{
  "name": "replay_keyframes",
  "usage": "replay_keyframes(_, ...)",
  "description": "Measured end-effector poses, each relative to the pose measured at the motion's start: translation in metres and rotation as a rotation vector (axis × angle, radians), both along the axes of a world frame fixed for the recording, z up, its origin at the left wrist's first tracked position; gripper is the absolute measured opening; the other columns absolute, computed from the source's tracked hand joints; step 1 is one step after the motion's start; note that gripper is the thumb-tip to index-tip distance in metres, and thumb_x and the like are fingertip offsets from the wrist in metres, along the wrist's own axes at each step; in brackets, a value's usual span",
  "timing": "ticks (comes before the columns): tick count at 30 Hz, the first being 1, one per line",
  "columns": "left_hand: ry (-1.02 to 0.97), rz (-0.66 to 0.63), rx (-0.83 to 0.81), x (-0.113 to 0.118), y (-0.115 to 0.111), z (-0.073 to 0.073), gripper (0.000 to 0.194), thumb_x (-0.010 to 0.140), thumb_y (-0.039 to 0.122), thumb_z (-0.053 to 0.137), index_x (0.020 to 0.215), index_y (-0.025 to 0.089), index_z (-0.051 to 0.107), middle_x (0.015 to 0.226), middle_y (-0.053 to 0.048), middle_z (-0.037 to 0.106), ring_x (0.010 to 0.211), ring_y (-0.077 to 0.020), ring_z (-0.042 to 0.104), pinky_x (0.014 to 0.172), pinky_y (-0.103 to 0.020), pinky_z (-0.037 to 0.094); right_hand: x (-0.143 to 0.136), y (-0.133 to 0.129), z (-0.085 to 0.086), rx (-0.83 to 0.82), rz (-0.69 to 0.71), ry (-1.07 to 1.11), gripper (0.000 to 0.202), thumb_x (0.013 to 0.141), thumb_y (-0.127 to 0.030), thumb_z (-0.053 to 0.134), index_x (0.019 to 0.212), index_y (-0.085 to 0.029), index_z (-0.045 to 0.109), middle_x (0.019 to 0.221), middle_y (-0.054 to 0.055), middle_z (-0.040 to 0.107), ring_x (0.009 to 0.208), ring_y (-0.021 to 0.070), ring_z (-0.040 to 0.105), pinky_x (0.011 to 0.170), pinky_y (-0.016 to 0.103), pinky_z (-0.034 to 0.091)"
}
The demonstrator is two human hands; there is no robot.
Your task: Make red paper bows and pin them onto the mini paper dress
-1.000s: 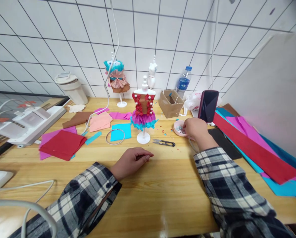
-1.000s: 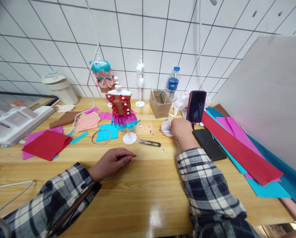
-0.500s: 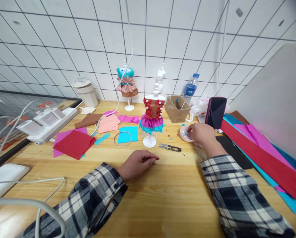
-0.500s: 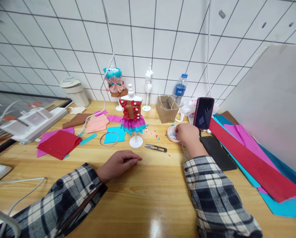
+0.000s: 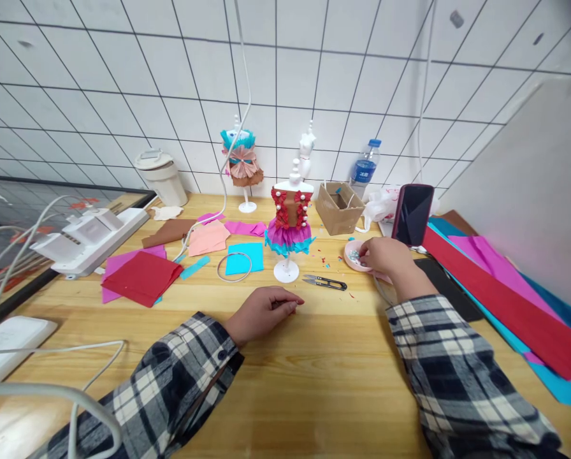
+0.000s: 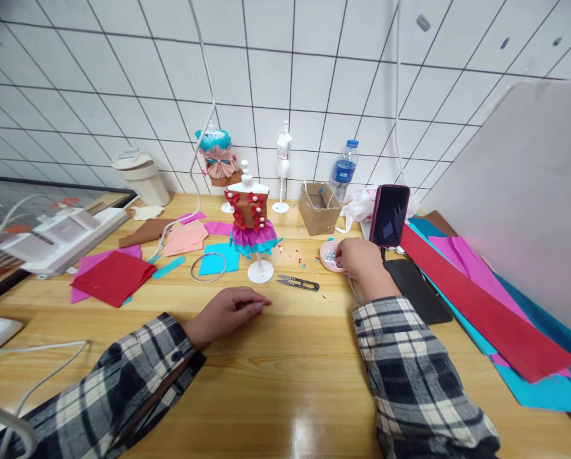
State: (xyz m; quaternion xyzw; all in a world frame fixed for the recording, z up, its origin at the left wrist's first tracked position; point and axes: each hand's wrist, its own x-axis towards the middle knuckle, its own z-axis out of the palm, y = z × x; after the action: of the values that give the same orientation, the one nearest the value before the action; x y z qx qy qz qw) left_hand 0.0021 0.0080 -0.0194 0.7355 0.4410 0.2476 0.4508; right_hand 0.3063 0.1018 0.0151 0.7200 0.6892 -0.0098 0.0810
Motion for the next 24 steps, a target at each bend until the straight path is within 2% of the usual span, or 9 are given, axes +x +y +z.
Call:
replay_keyframes(5,0.004,0.014,-0.014,0.0,0.0,0.002,0.026,0.082,0.032,0.055,0.097,0.018,0.071,0.085,-0.004,0.072,0.074,-0.0136,0.064,0.066,-0.021,0.048,0.001,-0.002,0.006,0.01,0.015,0.03,0.023,0.072,-0.035,0.06,0.09,-0.026,0.072,0.09,0.007,0.069,0.084,0.0217,0.062,0.064,0.027,0.04)
replay_keyframes(9,0.009,0.018,-0.009,0.0,0.0,0.001,0.026,0.082,0.032,0.055,0.096,0.018,0.071,0.086,-0.004,0.072,0.074,-0.0136,0.064,0.067,-0.021,0.048,0.01,-0.003,0.024,0.048,0.009,0.087,0.026,0.077,-0.038,0.055,0.094,-0.026,0.071,0.089,0.004,0.069,0.077,0.0181,0.061,0.058,0.024,0.038)
replay_keyframes(12,0.012,0.012,0.008,-0.001,0.001,0.001,0.026,0.083,0.033,0.055,0.097,0.018,0.071,0.086,-0.004,0.071,0.074,-0.0134,0.063,0.066,-0.021,0.047,0.009,-0.01,0.037,0.172,-0.005,0.176,0.025,0.077,-0.038,0.055,0.091,-0.026,0.072,0.084,0.002,0.07,0.072,0.0172,0.06,0.057,0.025,0.036)
replay_keyframes(14,0.006,0.016,0.014,0.0,0.001,0.001,0.027,0.083,0.034,0.054,0.097,0.018,0.071,0.087,-0.004,0.071,0.073,-0.0136,0.063,0.065,-0.021,0.047,-0.004,-0.022,0.039,0.297,0.02,0.287,0.023,0.078,-0.038,0.057,0.091,-0.026,0.072,0.081,0.002,0.069,0.07,0.0166,0.059,0.058,0.025,0.036)
replay_keyframes(17,0.005,0.017,0.02,0.0,-0.001,0.004,0.026,0.083,0.033,0.054,0.094,0.017,0.072,0.088,-0.005,0.072,0.073,-0.0141,0.063,0.065,-0.022,0.048,-0.044,-0.051,0.025,0.424,0.202,0.619,0.022,0.082,-0.035,0.056,0.092,-0.024,0.072,0.08,0.002,0.068,0.07,0.0145,0.059,0.061,0.024,0.039)
replay_keyframes(20,0.01,0.024,0.027,0.001,-0.003,0.007,0.026,0.083,0.031,0.054,0.094,0.016,0.071,0.086,-0.005,0.072,0.073,-0.0141,0.063,0.067,-0.022,0.048,-0.084,-0.08,0.001,0.344,0.397,0.855,0.018,0.084,-0.031,0.057,0.088,-0.022,0.073,0.074,0.003,0.066,0.068,0.0132,0.058,0.062,0.023,0.041)
replay_keyframes(24,0.015,0.028,0.04,0.001,-0.006,0.008,0.026,0.083,0.031,0.053,0.094,0.016,0.071,0.086,-0.005,0.072,0.074,-0.0144,0.063,0.069,-0.022,0.047,-0.107,-0.101,-0.016,0.328,0.417,0.914,0.014,0.083,-0.028,0.06,0.086,-0.023,0.073,0.069,0.001,0.063,0.061,0.0114,0.054,0.058,0.022,0.039)
